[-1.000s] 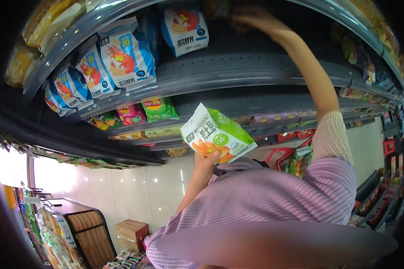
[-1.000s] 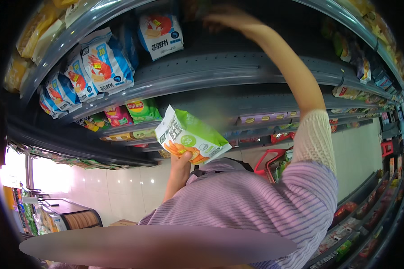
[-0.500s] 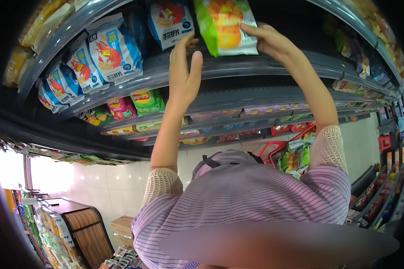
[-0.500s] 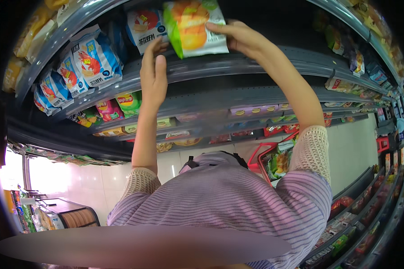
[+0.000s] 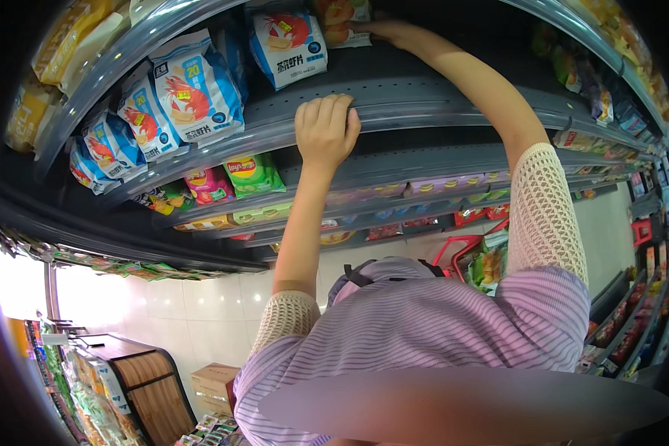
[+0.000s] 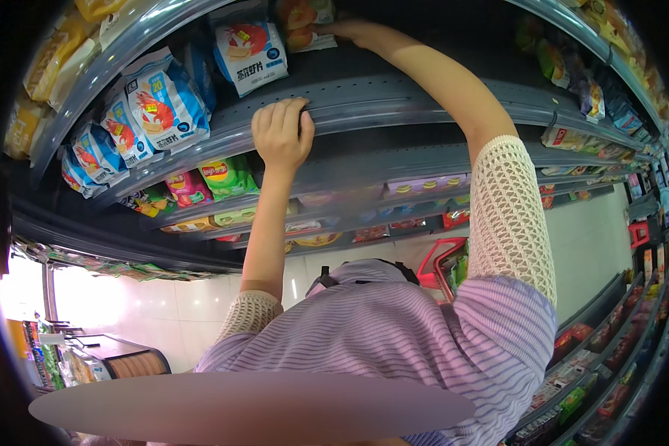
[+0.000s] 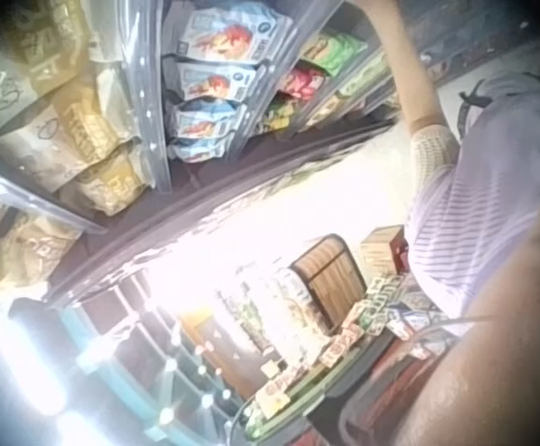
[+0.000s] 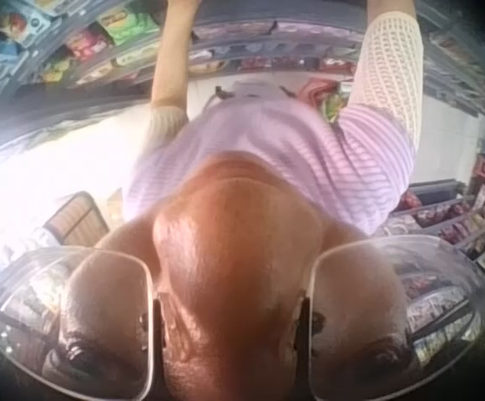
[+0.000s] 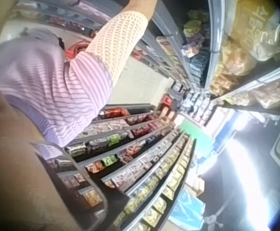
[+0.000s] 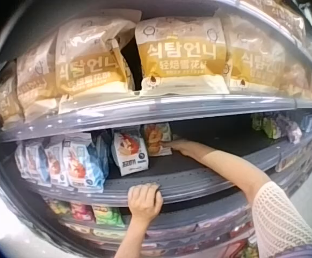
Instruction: Placing snack bags from a red basket onto supermarket shelves.
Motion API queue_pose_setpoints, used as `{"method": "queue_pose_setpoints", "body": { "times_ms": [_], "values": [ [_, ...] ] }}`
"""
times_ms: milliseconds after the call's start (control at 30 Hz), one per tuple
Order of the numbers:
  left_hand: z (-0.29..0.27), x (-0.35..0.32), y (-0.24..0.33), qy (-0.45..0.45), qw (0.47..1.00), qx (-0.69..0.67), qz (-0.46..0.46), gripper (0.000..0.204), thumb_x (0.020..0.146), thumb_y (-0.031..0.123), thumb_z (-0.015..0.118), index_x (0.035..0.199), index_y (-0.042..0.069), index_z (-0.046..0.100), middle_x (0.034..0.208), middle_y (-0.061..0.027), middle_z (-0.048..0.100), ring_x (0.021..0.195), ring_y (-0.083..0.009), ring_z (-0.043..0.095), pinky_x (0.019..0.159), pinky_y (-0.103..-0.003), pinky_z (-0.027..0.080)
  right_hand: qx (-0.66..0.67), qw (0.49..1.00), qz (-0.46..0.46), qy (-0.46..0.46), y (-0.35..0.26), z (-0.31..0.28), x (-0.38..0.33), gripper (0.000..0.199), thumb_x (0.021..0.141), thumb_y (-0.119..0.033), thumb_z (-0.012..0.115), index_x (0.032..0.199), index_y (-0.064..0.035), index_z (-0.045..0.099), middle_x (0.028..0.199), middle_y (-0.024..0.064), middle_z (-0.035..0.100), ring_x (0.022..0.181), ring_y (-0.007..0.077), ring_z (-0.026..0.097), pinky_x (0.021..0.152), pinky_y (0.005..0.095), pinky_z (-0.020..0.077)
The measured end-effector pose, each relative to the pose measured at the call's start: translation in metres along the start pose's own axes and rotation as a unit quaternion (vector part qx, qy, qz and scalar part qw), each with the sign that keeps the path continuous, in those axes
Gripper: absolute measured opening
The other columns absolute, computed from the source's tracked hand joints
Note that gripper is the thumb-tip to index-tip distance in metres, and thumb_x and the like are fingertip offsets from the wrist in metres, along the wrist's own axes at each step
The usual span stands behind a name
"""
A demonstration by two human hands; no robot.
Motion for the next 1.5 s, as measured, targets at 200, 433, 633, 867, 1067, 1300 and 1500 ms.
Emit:
{"method": "queue_pose_setpoints", "body": {
  "times_ms": [200, 433, 633, 867, 1067, 1300, 1500],
  "values": [
    [0.0, 0.003, 0.003, 0.0, 1.0, -0.001, -0.013, 0.013, 0.078, 0.015, 0.056, 0.088, 0.009, 0.063, 0.087, -0.004, 0.063, 0.081, -0.0224, 0.056, 0.076, -0.036, 0.04, -0.102, 0.993, -0.044, 0.036, -0.005, -0.007, 0.001, 0.06, 0.076, -0.01, 0.071, 0.129, -0.0016, 0.045, 0.123, 0.0139, 0.054, 0.113, 0.0237, 0.052, 0.095, 0.0326, 0.0408],
    [0.006, -0.001, -0.002, -0.051, 0.998, 0.036, -0.002, 0.013, 0.077, 0.016, 0.058, 0.087, 0.011, 0.064, 0.082, -0.004, 0.063, 0.076, -0.0243, 0.058, 0.071, -0.038, 0.041, -0.285, 0.934, -0.192, 0.103, -0.099, -0.004, -0.142, 0.032, 0.084, -0.014, 0.062, 0.11, 0.0044, 0.058, 0.101, 0.0143, 0.065, 0.093, 0.0219, 0.062, 0.083, 0.0301, 0.0483],
    [0.01, -0.001, 0.0, 0.002, 0.996, 0.057, 0.07, 0.02, 0.087, 0.024, 0.052, 0.08, 0.013, 0.068, 0.073, -0.0011, 0.063, 0.066, -0.0238, 0.058, 0.061, -0.037, 0.04, -0.338, 0.925, -0.065, 0.161, -0.062, -0.036, -0.404, 0.018, 0.088, -0.011, 0.059, 0.102, 0.001, 0.062, 0.09, 0.0045, 0.064, 0.083, 0.0104, 0.06, 0.071, 0.0243, 0.0487],
    [0.013, 0.004, 0.011, 0.069, 0.988, 0.103, 0.087, 0.033, 0.091, 0.03, 0.047, 0.069, 0.014, 0.065, 0.067, 0.0012, 0.062, 0.063, -0.0226, 0.056, 0.059, -0.036, 0.038, -0.541, 0.581, 0.48, 0.373, 0.117, -0.052, -0.676, 0.066, 0.074, -0.05, 0.069, 0.116, -0.0009, 0.054, 0.106, 0.0261, 0.058, 0.103, 0.0392, 0.056, 0.079, 0.0453, 0.0482],
    [0.014, 0.004, 0.013, 0.098, 0.985, 0.124, 0.069, 0.041, 0.091, 0.034, 0.043, 0.062, 0.013, 0.063, 0.063, 0.0012, 0.061, 0.056, -0.0226, 0.052, 0.055, -0.037, 0.036, -0.489, 0.575, 0.504, 0.42, 0.172, -0.017, -0.713, 0.088, 0.066, -0.046, 0.074, 0.136, -0.0116, 0.033, 0.115, 0.0251, 0.052, 0.101, 0.0422, 0.056, 0.08, 0.0489, 0.0485],
    [0.012, 0.003, 0.01, 0.084, 0.988, 0.11, 0.073, 0.036, 0.089, 0.03, 0.047, 0.066, 0.012, 0.066, 0.065, 0.0007, 0.063, 0.056, -0.0227, 0.053, 0.055, -0.036, 0.038, -0.353, 0.612, 0.482, 0.519, 0.1, -0.039, -0.701, 0.072, 0.064, -0.036, 0.072, 0.124, -0.002, 0.051, 0.108, 0.0216, 0.061, 0.088, 0.0327, 0.063, 0.075, 0.0408, 0.0487],
    [0.009, 0.009, 0.01, -0.01, 0.994, 0.099, 0.037, 0.023, 0.087, 0.028, 0.051, 0.079, 0.012, 0.066, 0.076, -0.0017, 0.064, 0.069, -0.0251, 0.056, 0.065, -0.037, 0.039, 0.066, 0.783, 0.271, 0.556, 0.051, -0.021, -0.604, 0.07, 0.072, -0.023, 0.07, 0.131, 0.0048, 0.042, 0.114, 0.0114, 0.059, 0.104, 0.0211, 0.058, 0.087, 0.0352, 0.0459]
  ]
}}
Point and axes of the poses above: each hand's wrist, its own x-axis towards the middle knuckle, its own z-axis out of the palm, y = z × x, the point moved 6 cm from there along x, towards the middle knuckle
